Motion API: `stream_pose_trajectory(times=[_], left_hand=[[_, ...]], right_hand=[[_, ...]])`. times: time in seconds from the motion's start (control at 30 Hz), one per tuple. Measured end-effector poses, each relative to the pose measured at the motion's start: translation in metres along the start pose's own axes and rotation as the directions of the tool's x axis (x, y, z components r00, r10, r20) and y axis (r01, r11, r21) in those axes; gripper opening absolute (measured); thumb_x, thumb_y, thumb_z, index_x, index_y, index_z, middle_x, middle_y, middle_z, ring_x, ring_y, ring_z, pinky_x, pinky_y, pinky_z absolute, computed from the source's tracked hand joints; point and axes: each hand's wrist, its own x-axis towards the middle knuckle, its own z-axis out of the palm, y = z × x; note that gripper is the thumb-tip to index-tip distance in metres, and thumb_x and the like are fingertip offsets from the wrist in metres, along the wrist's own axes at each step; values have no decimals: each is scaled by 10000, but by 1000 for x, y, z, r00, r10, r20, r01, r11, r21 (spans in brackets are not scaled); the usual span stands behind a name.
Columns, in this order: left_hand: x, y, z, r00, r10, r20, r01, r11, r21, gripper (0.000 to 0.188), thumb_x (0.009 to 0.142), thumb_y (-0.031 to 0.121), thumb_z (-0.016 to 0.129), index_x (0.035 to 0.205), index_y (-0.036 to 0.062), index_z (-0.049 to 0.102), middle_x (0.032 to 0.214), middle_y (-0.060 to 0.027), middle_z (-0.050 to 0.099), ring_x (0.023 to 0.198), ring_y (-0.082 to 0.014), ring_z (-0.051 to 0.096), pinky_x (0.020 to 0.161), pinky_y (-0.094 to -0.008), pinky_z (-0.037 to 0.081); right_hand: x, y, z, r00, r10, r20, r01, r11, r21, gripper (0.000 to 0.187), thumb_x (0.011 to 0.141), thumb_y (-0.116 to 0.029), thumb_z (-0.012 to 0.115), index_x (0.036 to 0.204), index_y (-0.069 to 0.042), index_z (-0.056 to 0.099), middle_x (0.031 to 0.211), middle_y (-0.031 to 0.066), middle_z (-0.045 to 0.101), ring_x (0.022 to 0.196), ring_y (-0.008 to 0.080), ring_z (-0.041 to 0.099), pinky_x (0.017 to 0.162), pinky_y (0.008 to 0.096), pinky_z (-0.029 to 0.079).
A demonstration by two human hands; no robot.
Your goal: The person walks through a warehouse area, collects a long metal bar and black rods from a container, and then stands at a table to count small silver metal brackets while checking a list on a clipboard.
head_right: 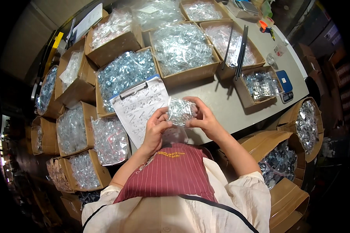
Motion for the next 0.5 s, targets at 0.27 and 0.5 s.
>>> stream_pose_trajectory(times=[0.27,0.5], left_hand=[[-2,2,5,994,72,-86,-79,993,-83,435,834,-17,555,1257,-37,453,1009,-102,610,905,-155,605,771,-264,503],[-2,-1,5,992,96,-87,-101,993,-53,396,841,-14,557,1223,-35,457,1023,-107,608,925,-152,595,765,-255,498]], right_hand=[[3,13,10,995,-100,8,99,992,77,848,705,2,701,1455,-50,310,1274,88,529,1115,137,538,950,273,439],[6,24,13,993,-117,-32,121,974,191,782,742,66,624,1451,-35,312,1310,100,510,1195,180,527,1008,304,426]])
